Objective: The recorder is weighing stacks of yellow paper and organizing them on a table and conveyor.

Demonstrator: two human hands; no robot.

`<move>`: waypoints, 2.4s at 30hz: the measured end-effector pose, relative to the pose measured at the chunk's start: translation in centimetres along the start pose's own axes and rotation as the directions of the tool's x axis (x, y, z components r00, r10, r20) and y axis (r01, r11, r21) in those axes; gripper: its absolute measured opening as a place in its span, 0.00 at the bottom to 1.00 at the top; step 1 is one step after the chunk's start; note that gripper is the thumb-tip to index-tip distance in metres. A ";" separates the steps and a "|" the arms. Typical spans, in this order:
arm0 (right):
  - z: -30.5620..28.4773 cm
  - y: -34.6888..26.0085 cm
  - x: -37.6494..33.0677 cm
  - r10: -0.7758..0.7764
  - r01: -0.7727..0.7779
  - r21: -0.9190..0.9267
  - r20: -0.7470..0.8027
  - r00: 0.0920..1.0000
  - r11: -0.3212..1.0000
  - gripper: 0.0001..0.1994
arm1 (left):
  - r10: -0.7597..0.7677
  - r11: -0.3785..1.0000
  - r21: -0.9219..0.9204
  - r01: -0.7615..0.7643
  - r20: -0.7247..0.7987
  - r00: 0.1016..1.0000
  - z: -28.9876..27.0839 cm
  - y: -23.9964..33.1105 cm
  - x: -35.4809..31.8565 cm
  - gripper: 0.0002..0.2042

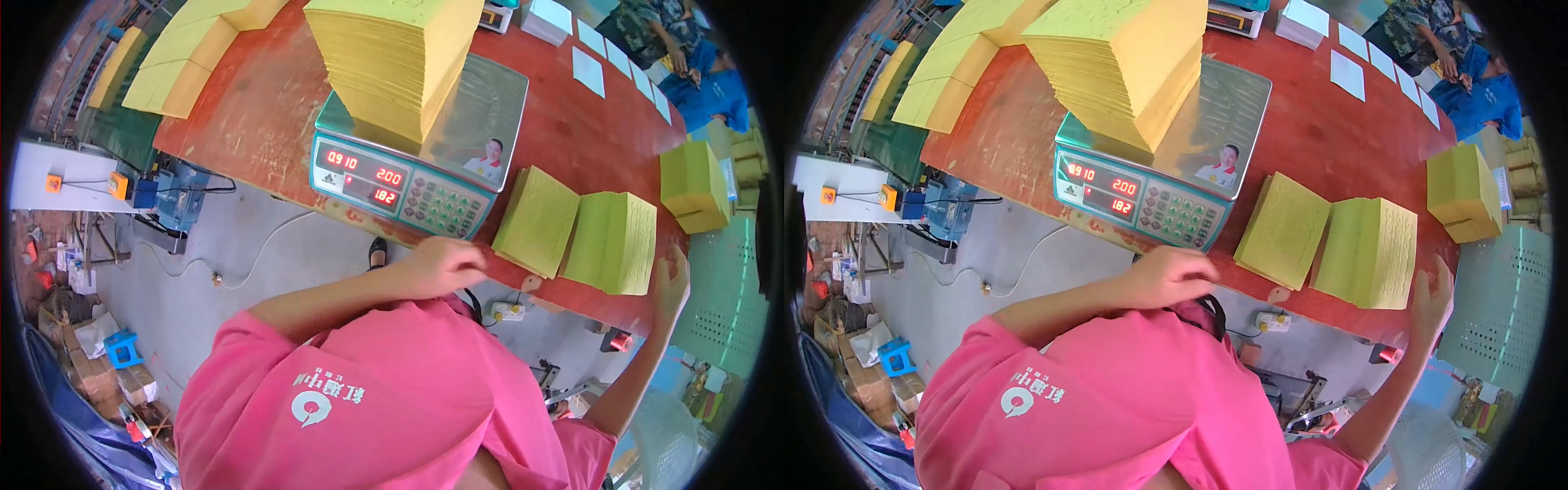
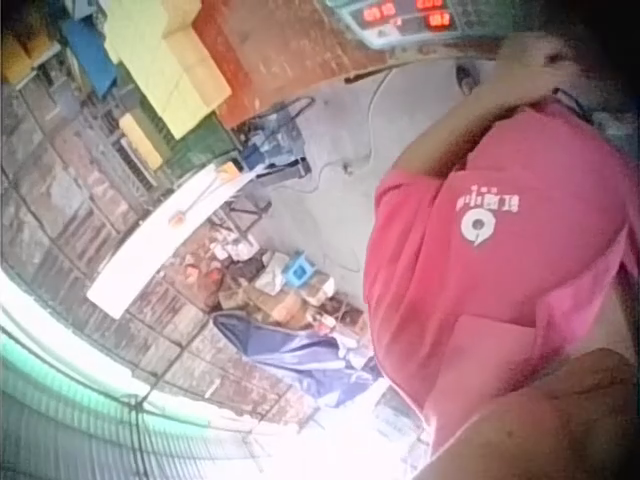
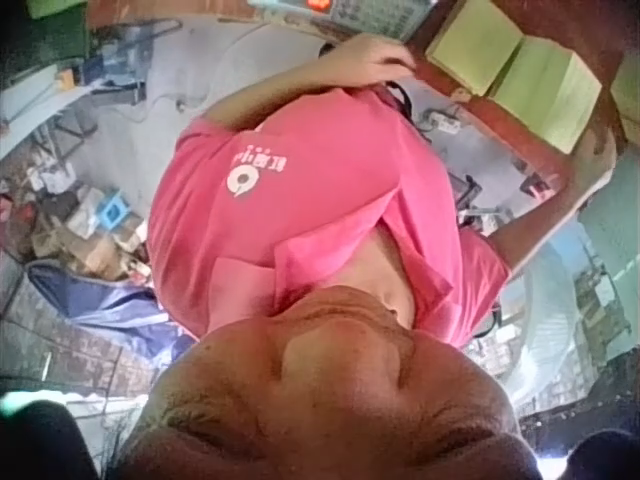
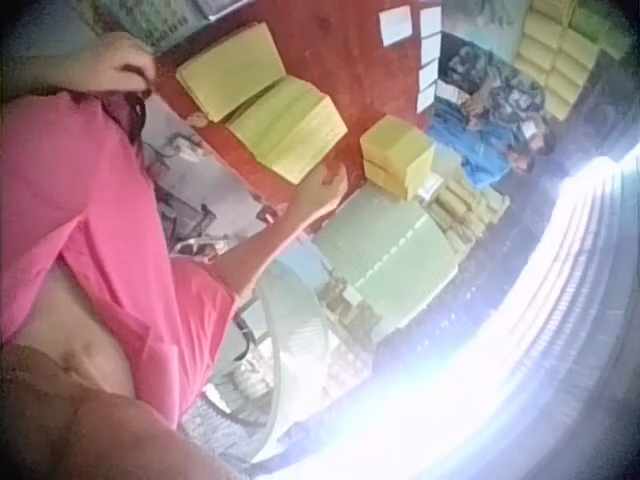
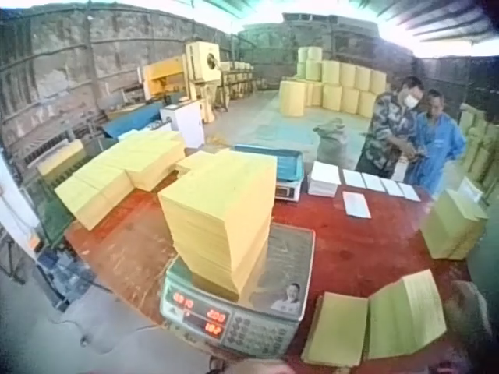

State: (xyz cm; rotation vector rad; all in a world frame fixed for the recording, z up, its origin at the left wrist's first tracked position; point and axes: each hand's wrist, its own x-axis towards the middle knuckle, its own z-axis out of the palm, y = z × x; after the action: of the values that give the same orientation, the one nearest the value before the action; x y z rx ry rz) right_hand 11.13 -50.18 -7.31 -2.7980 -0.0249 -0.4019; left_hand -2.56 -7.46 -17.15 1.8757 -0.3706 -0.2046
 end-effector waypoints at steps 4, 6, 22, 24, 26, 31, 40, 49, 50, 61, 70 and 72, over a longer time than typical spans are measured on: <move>0.1 -5.9 -1.3 0.003 0.013 0.181 -0.086 0.996 0.983 0.17 | -0.256 0.960 -0.109 0.257 0.020 0.966 -6.0 -1.0 -5.4 0.08; 1.0 -9.9 -2.0 -0.082 0.087 0.262 -0.031 0.996 0.961 0.15 | -0.405 0.891 -0.244 0.384 -0.042 0.913 -8.3 -1.0 -6.9 0.09; 4.7 -26.2 -6.3 -0.252 0.218 0.520 -0.005 0.968 0.826 0.13 | 0.530 0.763 0.535 -0.363 -0.196 0.825 -27.0 11.7 3.7 0.12; 5.1 -26.3 -6.8 -0.266 0.208 0.544 0.030 0.964 0.813 0.13 | 0.493 0.779 0.533 -0.332 -0.193 0.848 -27.4 11.2 4.4 0.12; 5.3 -26.0 -7.2 -0.256 0.189 0.552 0.046 0.966 0.812 0.12 | 0.449 0.796 0.529 -0.294 -0.190 0.873 -27.8 10.8 4.8 0.11; 5.2 -24.9 -7.9 -0.219 0.129 0.534 0.108 0.970 0.835 0.12 | 0.444 0.821 0.471 -0.323 -0.170 0.880 -28.3 10.7 5.3 0.09; 5.7 -25.0 -7.4 -0.273 0.164 0.578 0.106 0.956 0.799 0.11 | 0.472 0.749 0.588 -0.306 -0.149 0.869 -27.8 11.5 4.9 0.07; 5.9 -24.8 -7.3 -0.288 0.166 0.608 0.109 0.951 0.776 0.12 | 0.577 0.630 0.684 -0.366 -0.098 0.811 -27.8 11.2 5.1 0.06; 5.9 -24.8 -7.4 -0.287 0.166 0.607 0.108 0.952 0.777 0.12 | 0.579 0.630 0.684 -0.368 -0.097 0.810 -27.8 11.2 5.1 0.06; 6.5 -24.4 -8.3 -0.250 0.151 0.581 0.093 0.964 0.799 0.11 | 0.760 0.274 0.881 -0.386 0.048 0.649 -27.3 11.1 5.9 0.06; 6.2 -25.2 -8.8 -0.297 0.201 0.598 0.064 0.953 0.776 0.11 | 0.759 0.210 0.886 -0.412 0.118 0.641 -27.7 12.0 5.3 0.09; 6.1 -25.4 -9.0 -0.296 0.212 0.605 0.041 0.954 0.767 0.10 | 0.754 0.194 0.891 -0.410 0.132 0.643 -27.8 12.3 5.2 0.09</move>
State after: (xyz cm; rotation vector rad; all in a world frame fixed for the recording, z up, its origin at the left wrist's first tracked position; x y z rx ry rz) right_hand 2.63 -23.94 -7.62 -2.1818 -0.4861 -0.2102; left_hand 9.33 11.76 3.82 2.5139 -1.1132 1.1049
